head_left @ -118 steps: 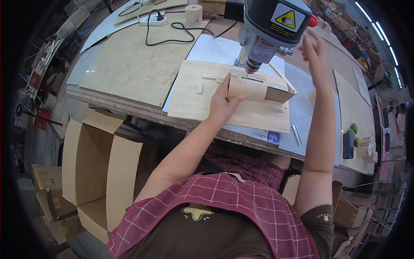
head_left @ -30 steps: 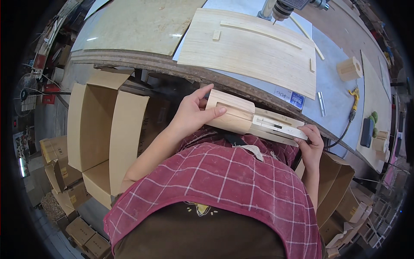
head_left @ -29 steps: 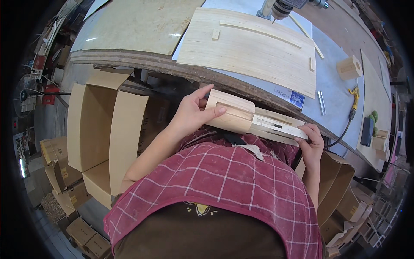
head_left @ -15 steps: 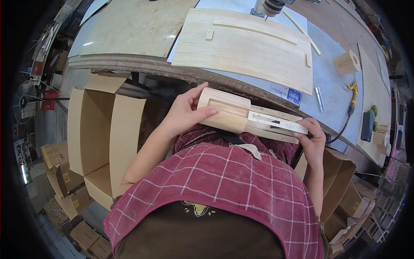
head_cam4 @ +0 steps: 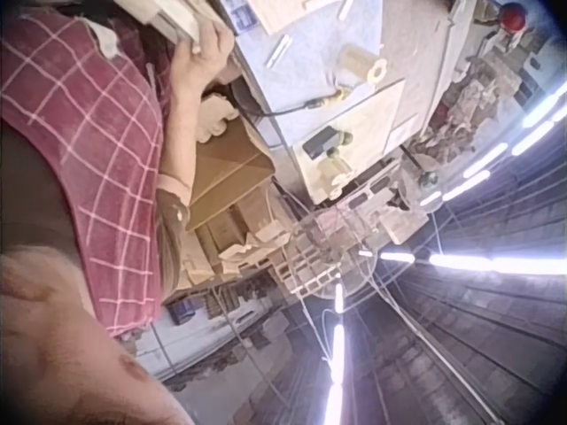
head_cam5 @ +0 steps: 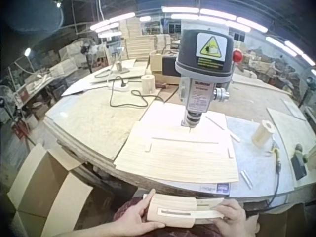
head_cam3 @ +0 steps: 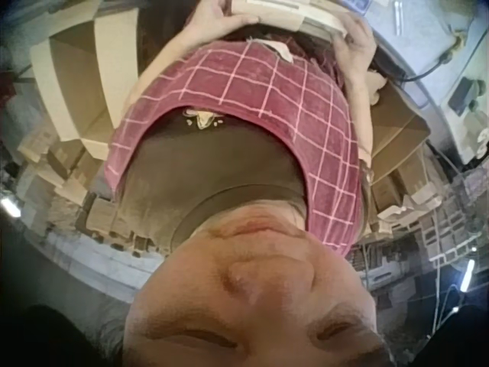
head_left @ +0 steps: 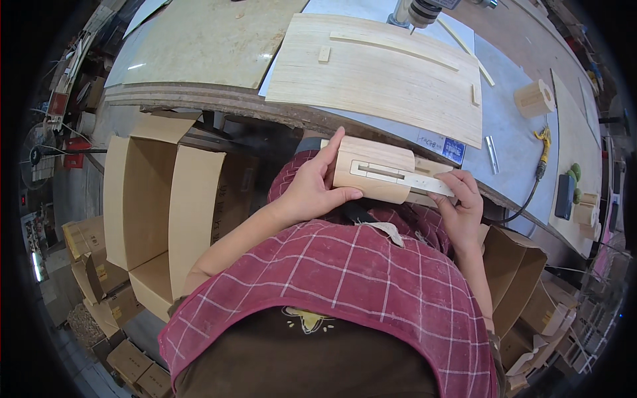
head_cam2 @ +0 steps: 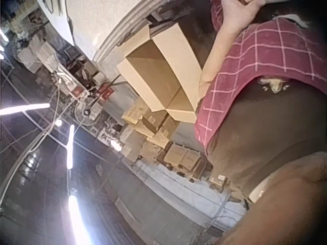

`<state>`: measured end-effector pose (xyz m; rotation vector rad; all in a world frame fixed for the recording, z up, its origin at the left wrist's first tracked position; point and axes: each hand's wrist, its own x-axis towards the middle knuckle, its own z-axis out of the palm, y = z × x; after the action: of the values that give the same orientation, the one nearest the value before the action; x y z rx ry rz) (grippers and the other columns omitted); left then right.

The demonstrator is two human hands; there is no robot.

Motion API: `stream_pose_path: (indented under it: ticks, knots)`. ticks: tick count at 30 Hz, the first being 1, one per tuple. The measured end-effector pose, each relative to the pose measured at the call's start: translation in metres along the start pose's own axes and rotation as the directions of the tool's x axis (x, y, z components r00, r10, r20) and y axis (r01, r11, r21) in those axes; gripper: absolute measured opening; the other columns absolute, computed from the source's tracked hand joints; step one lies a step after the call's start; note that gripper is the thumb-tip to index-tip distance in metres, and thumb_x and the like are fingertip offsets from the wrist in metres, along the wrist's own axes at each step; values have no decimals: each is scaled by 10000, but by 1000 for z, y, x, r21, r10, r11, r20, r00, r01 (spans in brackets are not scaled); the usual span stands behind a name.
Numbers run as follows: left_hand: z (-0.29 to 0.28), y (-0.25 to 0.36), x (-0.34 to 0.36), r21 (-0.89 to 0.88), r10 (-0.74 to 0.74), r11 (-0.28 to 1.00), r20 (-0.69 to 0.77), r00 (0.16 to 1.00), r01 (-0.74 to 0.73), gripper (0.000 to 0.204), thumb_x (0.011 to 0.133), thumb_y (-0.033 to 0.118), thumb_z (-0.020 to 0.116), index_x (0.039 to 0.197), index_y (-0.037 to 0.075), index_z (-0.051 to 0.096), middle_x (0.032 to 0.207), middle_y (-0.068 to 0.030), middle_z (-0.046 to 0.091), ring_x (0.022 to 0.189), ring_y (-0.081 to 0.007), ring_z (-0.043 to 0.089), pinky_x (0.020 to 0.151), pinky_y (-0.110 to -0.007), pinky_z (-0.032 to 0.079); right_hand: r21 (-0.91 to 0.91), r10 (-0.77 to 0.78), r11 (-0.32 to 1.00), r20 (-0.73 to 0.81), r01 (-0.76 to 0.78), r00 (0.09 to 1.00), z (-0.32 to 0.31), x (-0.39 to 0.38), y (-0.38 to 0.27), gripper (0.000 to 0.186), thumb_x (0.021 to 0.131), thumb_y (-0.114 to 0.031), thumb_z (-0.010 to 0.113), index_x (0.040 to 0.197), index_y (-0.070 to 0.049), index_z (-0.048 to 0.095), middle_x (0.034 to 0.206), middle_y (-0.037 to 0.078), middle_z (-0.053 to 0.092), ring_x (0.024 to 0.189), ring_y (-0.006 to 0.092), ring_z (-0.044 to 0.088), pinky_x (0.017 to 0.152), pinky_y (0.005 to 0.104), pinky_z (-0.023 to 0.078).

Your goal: Operate a drill press to make a hole in a wooden block and then pack the finished pieces into a box.

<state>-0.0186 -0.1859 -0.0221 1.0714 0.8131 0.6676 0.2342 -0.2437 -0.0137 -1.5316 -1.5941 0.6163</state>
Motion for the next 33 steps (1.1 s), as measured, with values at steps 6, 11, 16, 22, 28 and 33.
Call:
stream_pose_path:
  ticks: [6,11,16,22,28,33]
  knots:
    - [0,6,5,278,116,954,-10,993,-108,943,699,-39,686,1393,49,53,1270,-90,399,1117,-129,409,938,-259,354,-121,-100,988,5,100,995,-7,11,-10,284,635,46,677,906,-11,614,864,80,544,790,189,532,687,257,431]
    - [2,23,15,186,191,965,-32,981,-182,950,698,31,708,1387,32,54,1202,-144,485,1075,-155,462,920,-263,362,-91,-140,986,-27,137,990,-17,32,-19,310,613,64,674,908,-9,615,850,100,558,787,218,548,688,278,447]
    - [-1,44,35,152,277,952,-62,959,-266,929,690,-8,705,1385,29,89,1184,-127,495,1027,-133,484,882,-250,395,-156,-293,947,-61,281,954,-26,67,-17,305,623,74,658,911,-13,614,849,91,558,780,206,545,695,271,441]
    - [-10,45,87,257,410,897,-189,892,-358,815,690,18,707,1343,-34,221,1098,-113,558,879,-96,546,752,-219,453,-47,-211,977,-146,206,967,-9,111,18,286,648,14,674,925,-40,624,863,65,568,785,177,551,693,255,439]
    - [-24,39,106,555,404,800,-220,888,-227,829,684,159,725,1343,0,246,1080,-169,574,825,-150,590,703,-240,466,-230,-259,944,-64,238,964,-10,146,25,291,639,-46,707,916,-56,618,862,76,588,792,229,541,707,298,442]
    - [-9,27,122,605,491,749,-233,839,-270,794,707,224,686,1343,30,251,1089,-235,538,944,-320,569,784,-341,460,-284,-203,946,-145,156,968,-19,149,43,339,622,-75,730,937,-67,605,852,85,590,785,245,534,708,312,441]
